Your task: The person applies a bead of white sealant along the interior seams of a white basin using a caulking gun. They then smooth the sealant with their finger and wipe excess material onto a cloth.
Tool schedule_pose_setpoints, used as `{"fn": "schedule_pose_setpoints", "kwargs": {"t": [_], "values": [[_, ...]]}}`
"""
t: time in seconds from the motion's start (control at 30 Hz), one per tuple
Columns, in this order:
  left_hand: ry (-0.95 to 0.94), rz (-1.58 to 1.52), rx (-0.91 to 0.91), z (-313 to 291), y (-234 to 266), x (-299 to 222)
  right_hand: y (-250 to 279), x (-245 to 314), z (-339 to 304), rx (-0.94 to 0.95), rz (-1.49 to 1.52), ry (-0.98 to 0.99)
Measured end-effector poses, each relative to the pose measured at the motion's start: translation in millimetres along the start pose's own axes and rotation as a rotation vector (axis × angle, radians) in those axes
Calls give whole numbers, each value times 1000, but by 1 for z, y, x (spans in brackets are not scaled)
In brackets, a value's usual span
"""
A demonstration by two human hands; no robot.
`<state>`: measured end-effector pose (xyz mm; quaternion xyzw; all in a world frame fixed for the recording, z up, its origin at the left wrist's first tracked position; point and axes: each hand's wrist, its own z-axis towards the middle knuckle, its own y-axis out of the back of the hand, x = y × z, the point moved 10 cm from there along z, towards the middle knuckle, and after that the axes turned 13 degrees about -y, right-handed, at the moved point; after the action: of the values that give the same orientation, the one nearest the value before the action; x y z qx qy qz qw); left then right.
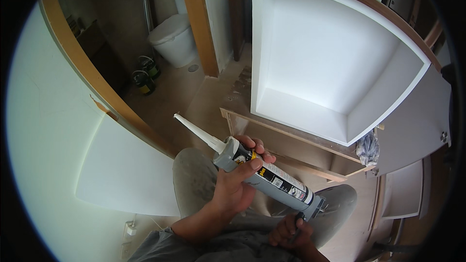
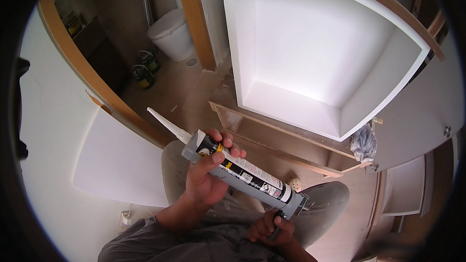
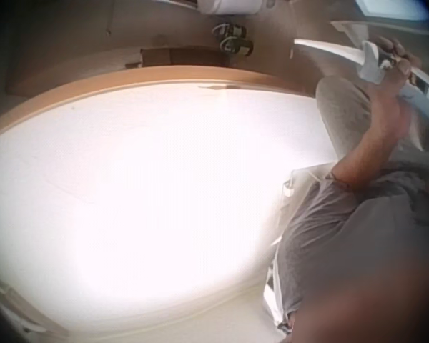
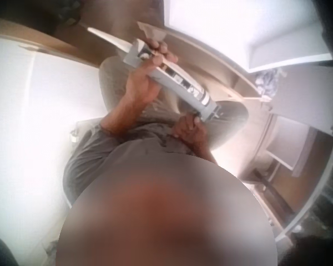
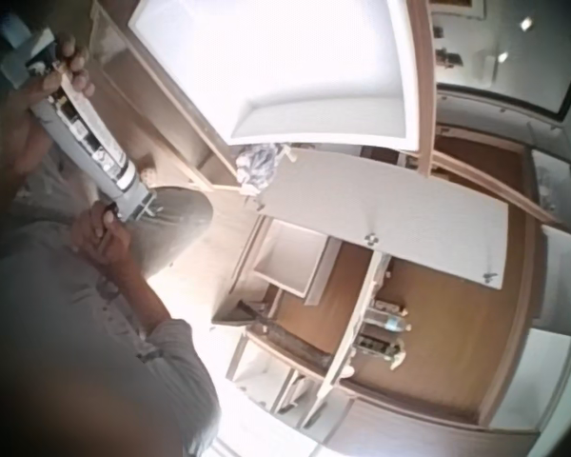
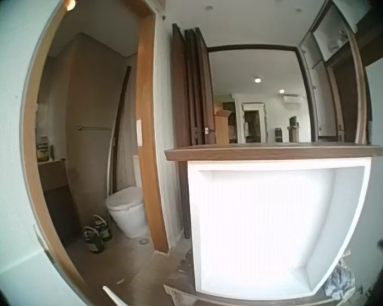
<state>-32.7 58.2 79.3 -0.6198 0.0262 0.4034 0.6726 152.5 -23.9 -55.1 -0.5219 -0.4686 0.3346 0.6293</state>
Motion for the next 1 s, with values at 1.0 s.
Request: {"fn": "schedule_pose_setpoints", "kwargs": {"t": [1.0], "values": [[-151, 751, 260, -9, -3, 22, -221, 138, 109, -353, -1387, 751]]}}
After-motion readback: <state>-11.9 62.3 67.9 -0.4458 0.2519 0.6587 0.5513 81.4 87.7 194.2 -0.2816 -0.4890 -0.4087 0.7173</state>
